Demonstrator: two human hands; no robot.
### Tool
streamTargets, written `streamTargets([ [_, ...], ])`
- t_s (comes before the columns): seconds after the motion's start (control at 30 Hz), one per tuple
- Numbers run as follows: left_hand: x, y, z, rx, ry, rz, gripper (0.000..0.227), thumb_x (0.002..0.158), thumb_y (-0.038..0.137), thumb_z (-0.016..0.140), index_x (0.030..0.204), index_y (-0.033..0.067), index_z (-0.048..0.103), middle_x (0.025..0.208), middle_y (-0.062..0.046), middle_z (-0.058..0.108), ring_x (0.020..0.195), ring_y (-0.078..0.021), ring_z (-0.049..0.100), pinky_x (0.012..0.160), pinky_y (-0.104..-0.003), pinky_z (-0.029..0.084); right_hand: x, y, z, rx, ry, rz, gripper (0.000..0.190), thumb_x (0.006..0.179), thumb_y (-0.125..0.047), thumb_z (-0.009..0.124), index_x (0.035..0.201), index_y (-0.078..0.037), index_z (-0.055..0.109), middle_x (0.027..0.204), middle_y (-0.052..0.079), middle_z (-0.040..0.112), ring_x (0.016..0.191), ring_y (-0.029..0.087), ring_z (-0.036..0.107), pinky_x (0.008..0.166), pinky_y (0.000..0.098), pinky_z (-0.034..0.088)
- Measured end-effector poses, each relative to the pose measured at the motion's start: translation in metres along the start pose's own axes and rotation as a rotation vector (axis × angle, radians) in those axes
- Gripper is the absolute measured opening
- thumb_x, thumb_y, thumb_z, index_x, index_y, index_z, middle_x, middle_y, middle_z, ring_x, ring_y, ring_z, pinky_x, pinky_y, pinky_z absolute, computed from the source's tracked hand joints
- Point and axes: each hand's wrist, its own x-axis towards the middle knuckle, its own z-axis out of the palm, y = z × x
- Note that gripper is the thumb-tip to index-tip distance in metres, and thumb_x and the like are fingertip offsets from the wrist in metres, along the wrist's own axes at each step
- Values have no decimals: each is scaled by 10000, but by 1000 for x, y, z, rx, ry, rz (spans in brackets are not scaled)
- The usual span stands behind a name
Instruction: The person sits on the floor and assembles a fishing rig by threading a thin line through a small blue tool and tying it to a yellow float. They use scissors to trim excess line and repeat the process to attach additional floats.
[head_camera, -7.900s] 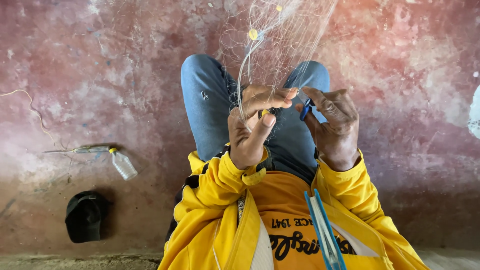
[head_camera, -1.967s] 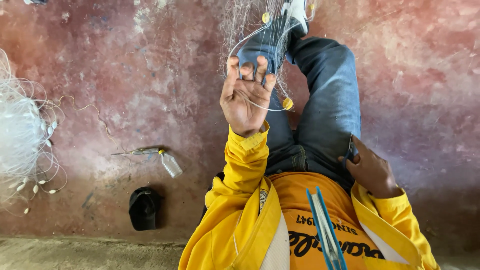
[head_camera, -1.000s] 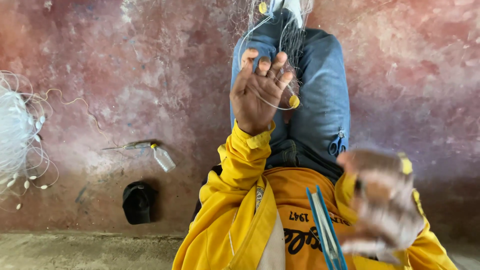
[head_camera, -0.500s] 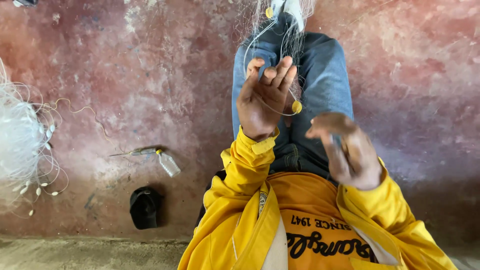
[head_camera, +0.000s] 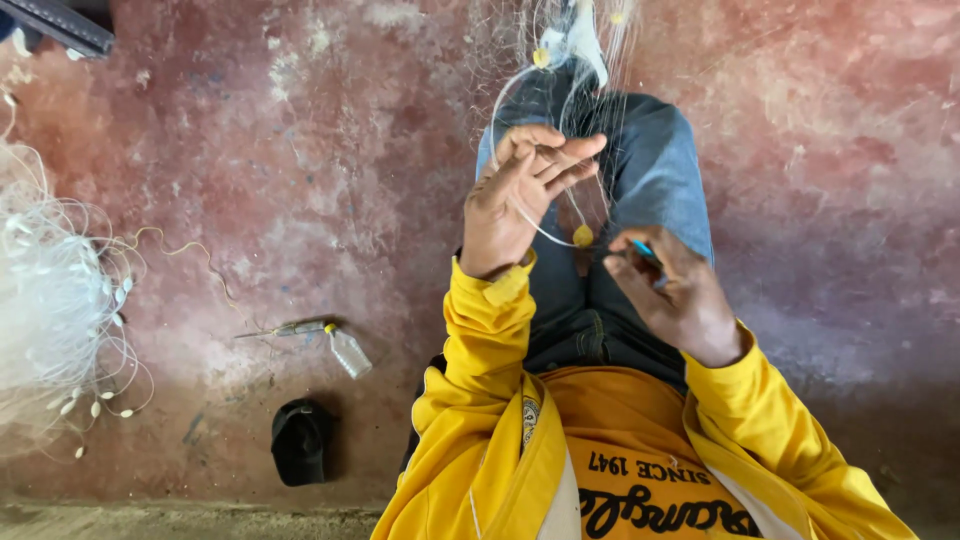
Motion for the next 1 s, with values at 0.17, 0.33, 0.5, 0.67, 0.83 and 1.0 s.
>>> streamTargets([
  [0.17, 3, 16, -1, 116, 55, -53, 274, 898, 238, 423, 1073, 28, 448, 1050, -225, 559, 986, -297, 562, 880, -436, 425, -3, 5, -12, -46, 10, -93, 127, 735, -30, 597, 847, -87, 583, 545, 60, 490, 458, 159, 463, 464, 265, 399],
  [0.33, 0, 11, -11, 201, 183, 134, 260, 885, 204, 455, 1077, 36, 510, 1158, -196, 506, 1059, -284, 515, 914, -407, 401, -8, 8, -18, -62, -10, -86, 137, 731, -32, 606, 860, -72, 583, 584, 80, 500, 483, 175, 482, 469, 277, 401],
  [0.5, -6, 5, -17, -468, 32, 217, 194, 917, 80, 323, 1010, 100, 492, 1238, -149, 465, 1126, -261, 478, 1002, -383, 350, -11, 22, -28, 7, 28, -55, 160, 757, 21, 559, 899, -50, 581, 572, 80, 492, 490, 163, 454, 499, 286, 403],
  [0.67, -20, -1, -13, -520, 106, 36, 112, 880, 120, 364, 926, 142, 463, 1019, -70, 520, 898, -195, 516, 783, -339, 443, -17, 22, -38, -54, 42, -7, 111, 811, -23, 550, 919, -38, 531, 678, 47, 493, 543, 120, 394, 541, 249, 376],
  [0.83, -26, 2, 9, -546, 160, -22, 65, 816, 139, 460, 776, 95, 487, 1027, -91, 478, 949, -216, 477, 826, -363, 447, -16, 14, -41, -87, 23, 13, 120, 861, -65, 513, 973, -29, 493, 667, 25, 422, 573, 102, 333, 573, 232, 329],
  [1.0, -33, 10, 12, -649, 104, 85, 137, 856, 148, 475, 761, 52, 496, 1125, -175, 474, 1084, -271, 455, 973, -351, 394, -17, 15, -41, -118, 20, 21, 72, 870, -89, 506, 914, -34, 495, 807, 43, 516, 611, 104, 439, 560, 230, 361],
])
